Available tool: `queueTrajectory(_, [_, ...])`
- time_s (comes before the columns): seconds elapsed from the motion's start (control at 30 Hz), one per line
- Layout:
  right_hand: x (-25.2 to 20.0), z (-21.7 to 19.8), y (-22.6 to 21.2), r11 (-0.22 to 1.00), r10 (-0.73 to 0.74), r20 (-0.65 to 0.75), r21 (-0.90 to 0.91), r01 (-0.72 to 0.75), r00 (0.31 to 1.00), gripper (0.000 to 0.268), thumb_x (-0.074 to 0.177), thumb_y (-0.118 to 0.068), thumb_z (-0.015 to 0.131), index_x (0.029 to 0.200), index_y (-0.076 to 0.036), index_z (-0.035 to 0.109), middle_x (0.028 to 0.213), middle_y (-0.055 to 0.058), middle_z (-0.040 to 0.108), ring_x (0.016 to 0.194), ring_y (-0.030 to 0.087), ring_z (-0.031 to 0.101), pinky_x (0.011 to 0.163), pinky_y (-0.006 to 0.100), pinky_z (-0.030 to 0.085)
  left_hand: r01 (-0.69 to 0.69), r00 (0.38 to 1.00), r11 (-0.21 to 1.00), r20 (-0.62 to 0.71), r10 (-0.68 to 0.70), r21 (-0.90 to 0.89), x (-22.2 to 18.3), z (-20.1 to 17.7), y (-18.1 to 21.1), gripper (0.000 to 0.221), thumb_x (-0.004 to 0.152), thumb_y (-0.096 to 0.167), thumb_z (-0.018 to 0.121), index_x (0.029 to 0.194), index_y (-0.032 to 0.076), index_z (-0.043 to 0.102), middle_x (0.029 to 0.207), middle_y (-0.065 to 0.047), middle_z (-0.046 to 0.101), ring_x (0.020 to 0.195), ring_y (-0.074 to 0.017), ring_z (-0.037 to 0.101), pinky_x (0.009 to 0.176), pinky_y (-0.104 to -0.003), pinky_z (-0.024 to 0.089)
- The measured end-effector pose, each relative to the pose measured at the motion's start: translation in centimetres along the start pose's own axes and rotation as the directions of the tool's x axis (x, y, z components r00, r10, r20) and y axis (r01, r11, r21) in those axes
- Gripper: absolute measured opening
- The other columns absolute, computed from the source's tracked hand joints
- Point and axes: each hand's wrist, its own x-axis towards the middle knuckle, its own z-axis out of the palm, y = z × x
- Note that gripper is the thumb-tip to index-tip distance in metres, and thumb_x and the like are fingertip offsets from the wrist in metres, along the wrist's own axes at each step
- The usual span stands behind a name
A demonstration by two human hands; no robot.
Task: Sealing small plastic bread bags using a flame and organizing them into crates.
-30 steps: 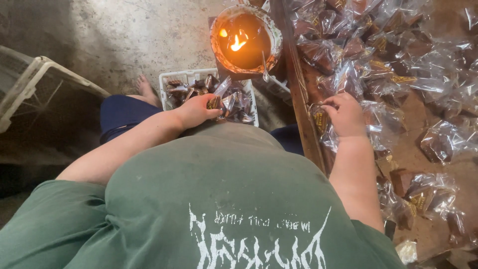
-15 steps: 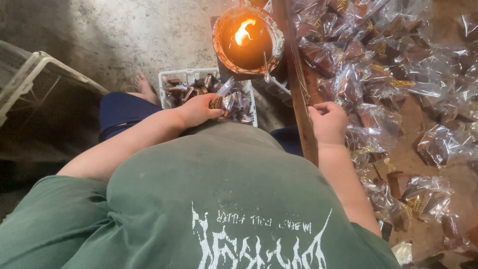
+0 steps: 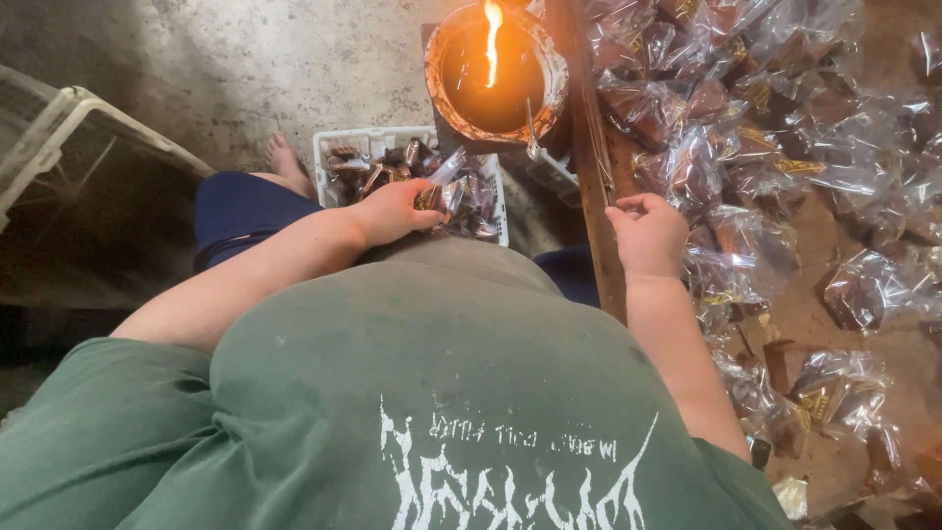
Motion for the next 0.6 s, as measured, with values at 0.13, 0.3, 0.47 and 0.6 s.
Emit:
queueTrajectory(0.13, [0.3, -0.3, -0.5, 0.998, 0.014, 0.031, -0.059, -0.012, 0.999, 0.017, 0.081, -0.031, 0.087, 0.094, -0.026, 0.079, 0.073, -0.005, 0.071, 0.073, 0.015, 0.073, 0.068, 0.029, 0.059, -0.013, 1.000, 1.000, -0.001, 0.013, 0.023, 0.1, 0.0, 0.6, 0.043, 0.081, 0.045, 0.080, 0.116, 0.021, 0.073, 0.104, -0.011, 0.075, 0.108, -0.0291, 0.070, 0.095, -0.041, 0.054])
queueTrajectory(0.3, [1.1, -1.6, -1.0, 0.995, 0.034, 0.139, -0.099, -0.020, 0.990, 0.024, 0.081, -0.041, 0.087, 0.098, -0.025, 0.078, 0.081, -0.004, 0.075, 0.087, 0.018, 0.073, 0.078, 0.032, 0.058, -0.003, 1.000, 0.999, 0.011, 0.003, 0.044, 0.0, 0.0, 0.5, 0.047, 0.082, 0.045, 0.079, 0.119, 0.018, 0.071, 0.104, -0.012, 0.075, 0.109, -0.0300, 0.070, 0.096, -0.042, 0.053])
queueTrajectory(0.47, [2.5, -1.0, -0.4, 0.998, 0.053, 0.211, 0.027, -0.060, 0.976, 0.029, 0.076, -0.036, 0.091, 0.097, -0.021, 0.076, 0.083, 0.000, 0.074, 0.081, 0.015, 0.072, 0.069, 0.029, 0.057, -0.010, 1.000, 0.998, -0.009, 0.010, 0.059, 0.2, -0.1, -0.2, 0.045, 0.083, 0.044, 0.078, 0.118, 0.016, 0.070, 0.104, -0.014, 0.075, 0.109, -0.0321, 0.070, 0.094, -0.045, 0.054])
queueTrajectory(0.6, [2.2, -2.5, -0.5, 0.991, 0.038, 0.259, 0.118, -0.071, 0.965, 0.044, 0.074, -0.032, 0.095, 0.105, -0.012, 0.071, 0.082, 0.003, 0.071, 0.079, 0.013, 0.068, 0.071, 0.025, 0.055, 0.011, 1.000, 0.998, 0.002, -0.011, 0.064, 0.6, 0.1, -0.7, 0.047, 0.083, 0.046, 0.077, 0.119, 0.017, 0.070, 0.106, -0.013, 0.074, 0.110, -0.0308, 0.069, 0.094, -0.043, 0.054])
